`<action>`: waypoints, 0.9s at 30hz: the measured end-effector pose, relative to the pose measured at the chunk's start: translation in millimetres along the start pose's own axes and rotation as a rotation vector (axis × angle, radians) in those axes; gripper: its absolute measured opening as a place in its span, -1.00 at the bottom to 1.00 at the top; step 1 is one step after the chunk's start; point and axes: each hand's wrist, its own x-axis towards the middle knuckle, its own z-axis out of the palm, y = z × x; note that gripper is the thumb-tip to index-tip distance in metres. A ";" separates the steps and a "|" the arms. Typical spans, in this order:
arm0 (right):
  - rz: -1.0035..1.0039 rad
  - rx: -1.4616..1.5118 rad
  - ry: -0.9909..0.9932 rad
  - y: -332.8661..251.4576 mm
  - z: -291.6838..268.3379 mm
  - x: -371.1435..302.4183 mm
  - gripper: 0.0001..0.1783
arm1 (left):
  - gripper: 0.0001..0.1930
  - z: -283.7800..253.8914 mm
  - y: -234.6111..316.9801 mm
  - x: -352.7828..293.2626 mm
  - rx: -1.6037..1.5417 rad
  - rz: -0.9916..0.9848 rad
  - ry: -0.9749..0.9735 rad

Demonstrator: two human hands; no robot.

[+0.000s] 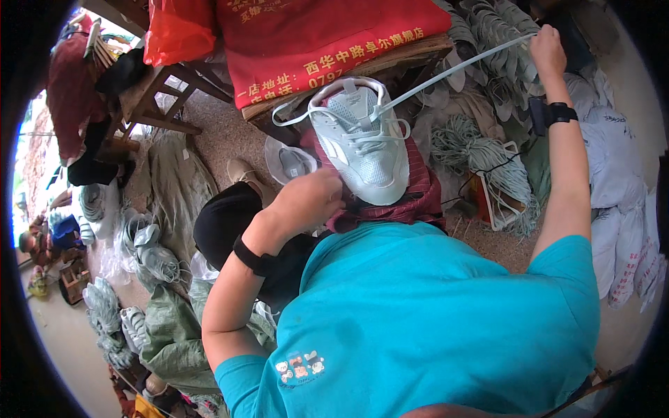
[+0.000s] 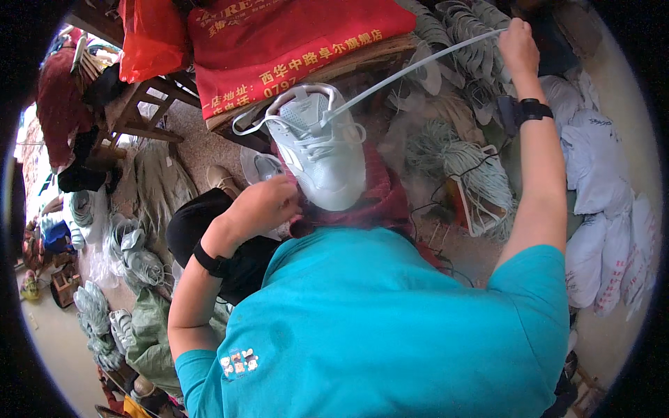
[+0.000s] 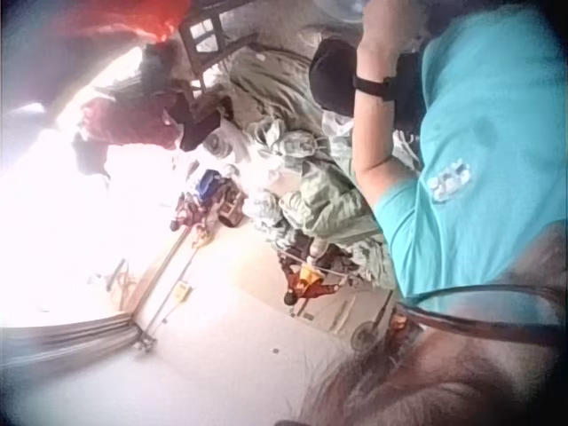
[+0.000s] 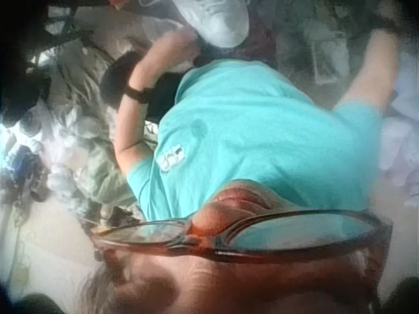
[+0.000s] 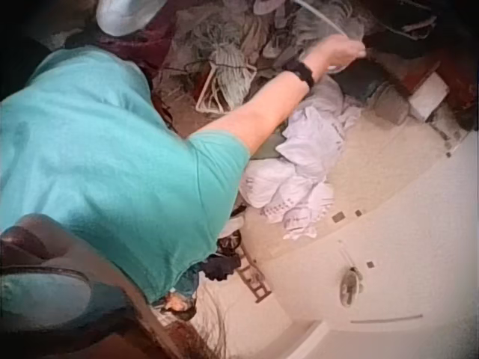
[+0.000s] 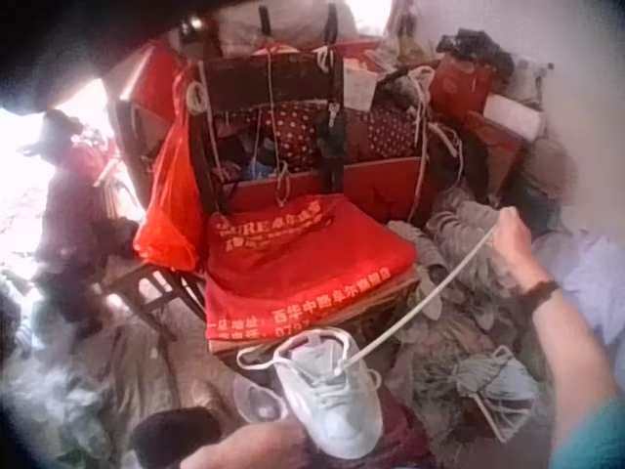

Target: The person sits on the floor in a workshop environment and laces a light-colored sneaker. They pull the laces through the eyelets, tighten them, and adjust the fit by hand. The person handles a single shoe throughout the clip, working on the lacing system.

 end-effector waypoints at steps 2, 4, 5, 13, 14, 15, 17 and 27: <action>0.007 -0.068 -0.038 9.5 -7.4 2.9 -0.76 | -0.88 -3.4 -2.6 3.6 -0.006 -0.011 0.159; -0.004 0.015 -0.257 -10.1 -13.8 -0.8 -0.76 | -0.85 -7.6 -0.1 10.2 -0.115 -0.077 0.378; -0.011 0.062 -0.366 -27.1 -17.0 -2.6 -0.76 | -0.84 -11.0 3.3 13.7 -0.167 -0.115 0.491; -0.627 1.003 -0.457 -228.0 -115.4 -108.1 -0.74 | -0.72 -27.5 16.8 50.2 0.165 0.027 0.775; -0.677 0.989 -0.407 -240.6 -123.4 -114.1 -0.72 | -0.74 -29.8 17.2 51.8 0.160 0.112 0.811; -0.725 0.981 -0.352 -250.2 -125.3 -118.2 -0.70 | -0.75 -31.8 19.2 49.6 0.132 0.074 0.801; -0.773 0.920 -0.301 -259.3 -117.6 -124.3 -0.73 | -0.77 -35.6 20.5 37.2 0.079 -0.005 0.784; -0.639 0.995 -0.513 -259.4 -125.9 -117.5 -0.84 | -0.84 -41.0 -0.1 -15.9 0.143 -0.331 0.729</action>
